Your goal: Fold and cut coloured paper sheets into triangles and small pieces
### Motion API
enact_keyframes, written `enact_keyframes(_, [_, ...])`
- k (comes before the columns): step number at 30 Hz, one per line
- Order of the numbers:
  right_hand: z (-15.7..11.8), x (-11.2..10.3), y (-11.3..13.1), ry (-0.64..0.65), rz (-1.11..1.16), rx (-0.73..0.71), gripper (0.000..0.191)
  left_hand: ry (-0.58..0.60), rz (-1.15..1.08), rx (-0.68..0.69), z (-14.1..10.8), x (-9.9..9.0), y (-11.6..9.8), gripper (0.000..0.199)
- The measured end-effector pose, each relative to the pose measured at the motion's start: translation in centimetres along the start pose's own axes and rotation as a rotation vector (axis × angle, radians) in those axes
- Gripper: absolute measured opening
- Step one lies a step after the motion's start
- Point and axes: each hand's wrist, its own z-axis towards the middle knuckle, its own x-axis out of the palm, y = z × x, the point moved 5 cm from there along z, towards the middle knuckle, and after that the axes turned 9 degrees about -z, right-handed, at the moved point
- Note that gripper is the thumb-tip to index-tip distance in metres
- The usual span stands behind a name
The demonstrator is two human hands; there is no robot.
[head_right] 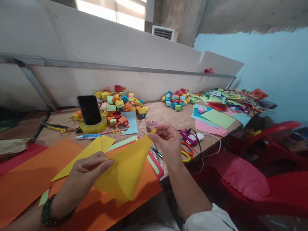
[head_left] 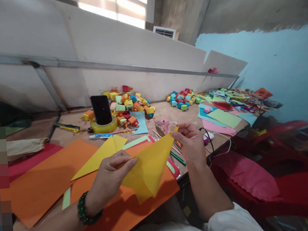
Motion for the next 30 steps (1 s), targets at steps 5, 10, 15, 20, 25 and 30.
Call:
enact_keyframes(5, [-0.1,-0.3,0.4,-0.009,-0.097,-0.088,0.032,0.05,-0.007,-0.018,0.2,-0.1,-0.4,0.037])
enact_keyframes(10, [0.1,-0.8,0.3,0.007,-0.131,-0.106,0.037,0.076,-0.002,-0.031,0.4,-0.1,0.2,0.037])
enact_keyframes(15, [0.3,-1.0,-0.1,-0.012,-0.105,-0.111,0.031,0.099,-0.003,-0.045,0.6,-0.1,0.5,0.035])
enact_keyframes(20, [1.1,-1.1,-1.6,0.026,-0.089,-0.038,0.031,0.108,0.007,-0.068,0.7,-0.3,0.1,0.034])
enact_keyframes(25, [0.6,-1.2,1.2,-0.04,-0.386,-0.325,0.022,0.113,0.067,-0.034,0.9,-0.5,0.3,0.032])
enact_keyframes(30, [-2.4,3.7,4.0,0.521,-0.696,-0.61,0.011,0.183,0.153,0.068,0.9,-0.3,0.2,0.03])
